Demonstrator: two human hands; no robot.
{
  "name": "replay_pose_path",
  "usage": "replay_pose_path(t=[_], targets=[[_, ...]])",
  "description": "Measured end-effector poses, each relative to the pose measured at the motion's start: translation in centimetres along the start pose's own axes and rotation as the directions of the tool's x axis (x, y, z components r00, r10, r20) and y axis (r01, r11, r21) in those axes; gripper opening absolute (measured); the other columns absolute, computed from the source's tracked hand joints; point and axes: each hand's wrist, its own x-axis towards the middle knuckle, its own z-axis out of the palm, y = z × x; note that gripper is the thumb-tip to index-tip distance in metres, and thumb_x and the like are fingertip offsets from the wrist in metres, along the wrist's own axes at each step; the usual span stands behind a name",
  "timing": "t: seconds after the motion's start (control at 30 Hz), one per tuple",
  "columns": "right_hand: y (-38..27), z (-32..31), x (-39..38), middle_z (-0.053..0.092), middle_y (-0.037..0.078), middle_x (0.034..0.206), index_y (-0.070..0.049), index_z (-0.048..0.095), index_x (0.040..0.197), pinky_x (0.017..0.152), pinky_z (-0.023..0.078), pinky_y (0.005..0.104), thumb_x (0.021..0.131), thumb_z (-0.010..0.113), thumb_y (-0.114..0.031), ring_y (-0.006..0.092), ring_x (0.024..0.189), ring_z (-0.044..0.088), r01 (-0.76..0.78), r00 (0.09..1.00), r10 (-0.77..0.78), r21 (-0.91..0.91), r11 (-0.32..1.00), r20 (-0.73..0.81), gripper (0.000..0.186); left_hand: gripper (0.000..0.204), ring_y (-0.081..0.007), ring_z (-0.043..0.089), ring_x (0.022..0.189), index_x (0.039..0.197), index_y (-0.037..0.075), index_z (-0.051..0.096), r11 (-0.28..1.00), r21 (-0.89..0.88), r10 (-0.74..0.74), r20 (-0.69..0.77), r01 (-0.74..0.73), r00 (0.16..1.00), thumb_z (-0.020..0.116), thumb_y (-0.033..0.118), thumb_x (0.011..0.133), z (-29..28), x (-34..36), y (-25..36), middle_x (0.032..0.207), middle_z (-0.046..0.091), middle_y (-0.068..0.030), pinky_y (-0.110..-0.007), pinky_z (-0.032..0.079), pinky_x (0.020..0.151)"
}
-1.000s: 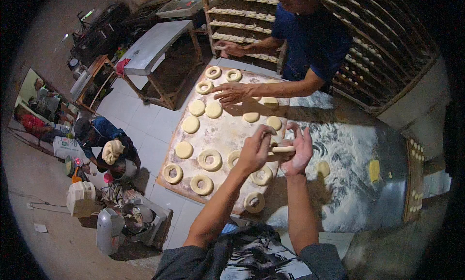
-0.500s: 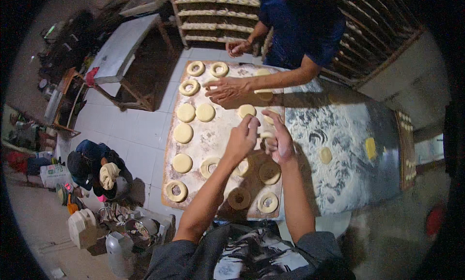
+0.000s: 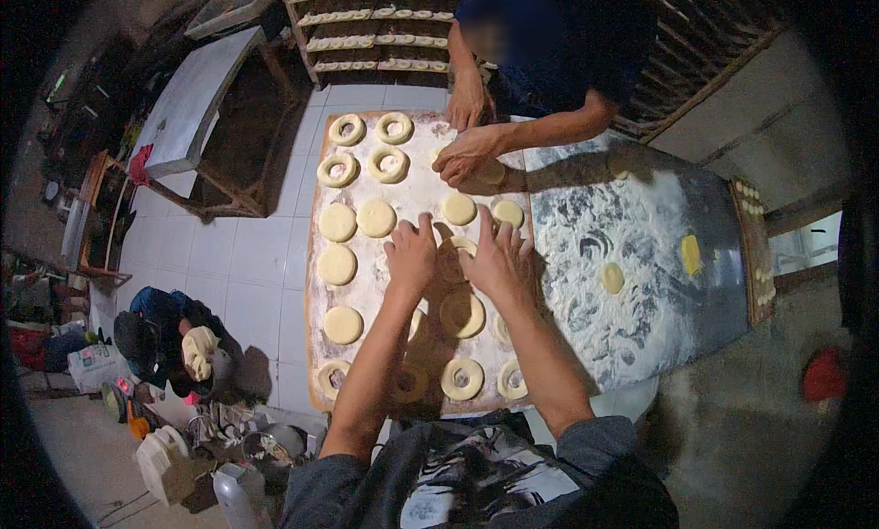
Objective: The person shapes dough into rings and balls by hand on a floured metal table. They tear off portions from a large dough mass, roll them into balls, and form rings by pressing a finger into the center, placing the finished pieces on a wooden board.
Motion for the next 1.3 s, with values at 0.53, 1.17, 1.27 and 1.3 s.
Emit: replay_pose_path(t=[0.53, 1.17, 1.27, 1.3], targets=[[30.6, -7.1, -3.8, 0.069, 0.021, 0.1, -0.007, 0.066, 0.11, 0.085, 0.052, 0.0491, 0.086, 0.073, -0.026, 0.0412, 0.097, 0.066, -0.284, 0.947, 0.261, -0.104, 0.953, -0.189, 0.031, 0.032, -0.0344, 0.064, 0.062, 0.122, 0.006, 0.056, 0.631, -0.751, 0.274, -0.018, -0.194, 0.961, 0.06, 0.008, 0.09, 2.5, -5.8, 11.2, 0.073, 0.066, -0.0183, -0.043, 0.05, 0.061], [29.5, -13.2, -9.7, 0.054, 0.007, 0.099, -0.008, 0.04, 0.122, 0.078, 0.051, 0.0323, 0.087, 0.07, -0.001, 0.0166, 0.092, 0.058, -0.001, 0.946, -0.29, 0.896, 0.445, 0.145, 0.047, 0.027, -0.0094, 0.068, 0.081, 0.111, -0.002, 0.073, 0.24, -0.963, 0.285, 0.189, 0.12, 0.94, 0.073, 0.015, 0.09, 4.3, -13.0, 27.3, 0.091, 0.075, -0.0054, -0.027, 0.055, 0.077], [29.1, -8.2, -8.6, 0.044, 0.005, 0.096, -0.011, 0.04, 0.122, 0.075, 0.047, 0.0296, 0.084, 0.071, -0.002, 0.0147, 0.087, 0.045, 0.247, 0.967, -0.189, 0.438, 0.864, -0.172, 0.05, 0.029, -0.0156, 0.069, 0.084, 0.103, -0.001, 0.069, 0.527, -0.847, 0.302, 0.111, -0.069, 0.947, 0.08, 0.018, 0.085, 3.7, -13.1, 26.9, 0.094, 0.074, -0.0101, -0.032, 0.055, 0.074], [28.7, -6.5, -8.2, 0.046, 0.005, 0.097, -0.011, 0.041, 0.127, 0.078, 0.048, 0.0311, 0.084, 0.069, -0.001, 0.0161, 0.09, 0.047, 0.155, 0.987, -0.089, 0.639, 0.753, -0.135, 0.053, 0.029, -0.0175, 0.069, 0.083, 0.099, 0.0, 0.069, 0.625, -0.777, 0.282, 0.127, -0.082, 0.951, 0.082, 0.02, 0.082, 4.7, -13.1, 26.7, 0.09, 0.073, -0.0123, -0.034, 0.054, 0.072]])
